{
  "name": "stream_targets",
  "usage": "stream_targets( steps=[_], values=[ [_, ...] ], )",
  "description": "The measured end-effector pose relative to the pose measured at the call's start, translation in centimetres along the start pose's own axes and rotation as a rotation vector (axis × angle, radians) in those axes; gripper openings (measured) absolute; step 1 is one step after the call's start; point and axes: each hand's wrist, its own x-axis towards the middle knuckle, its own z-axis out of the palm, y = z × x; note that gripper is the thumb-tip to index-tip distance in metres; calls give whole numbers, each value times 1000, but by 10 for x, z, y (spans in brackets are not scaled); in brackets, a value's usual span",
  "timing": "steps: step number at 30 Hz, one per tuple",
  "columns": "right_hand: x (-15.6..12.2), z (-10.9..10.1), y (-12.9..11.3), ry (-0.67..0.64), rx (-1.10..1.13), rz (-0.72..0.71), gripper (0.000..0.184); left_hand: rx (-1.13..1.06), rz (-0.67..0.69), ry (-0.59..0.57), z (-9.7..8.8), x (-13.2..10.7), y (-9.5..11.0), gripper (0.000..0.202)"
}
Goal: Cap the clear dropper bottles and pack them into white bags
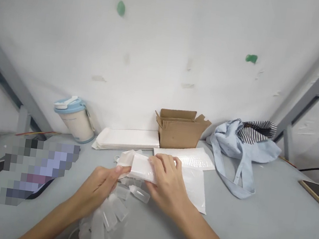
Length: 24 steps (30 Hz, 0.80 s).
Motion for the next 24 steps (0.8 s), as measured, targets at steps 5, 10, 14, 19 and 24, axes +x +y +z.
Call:
stream_targets(
  steps=[5, 10, 14, 19, 24],
  values=[
    [1, -2, 1, 14, -16, -16, 33, -42, -113, -68, -9, 1, -2, 55],
    [2, -3, 16, 20, -55, 88, 30, 59, -47, 101, -32, 8, 5, 35],
    [2, -3, 27, 18, -84, 145, 28, 132, 97, -60, -27, 7, 7, 20],
    [4, -1, 30, 25, -103, 176, 27, 234, 287, -169, 1, -2, 5, 19],
    [4, -1, 26, 13, -95, 180, 28, 330, 356, -305, 12, -8, 11, 20]
  ],
)
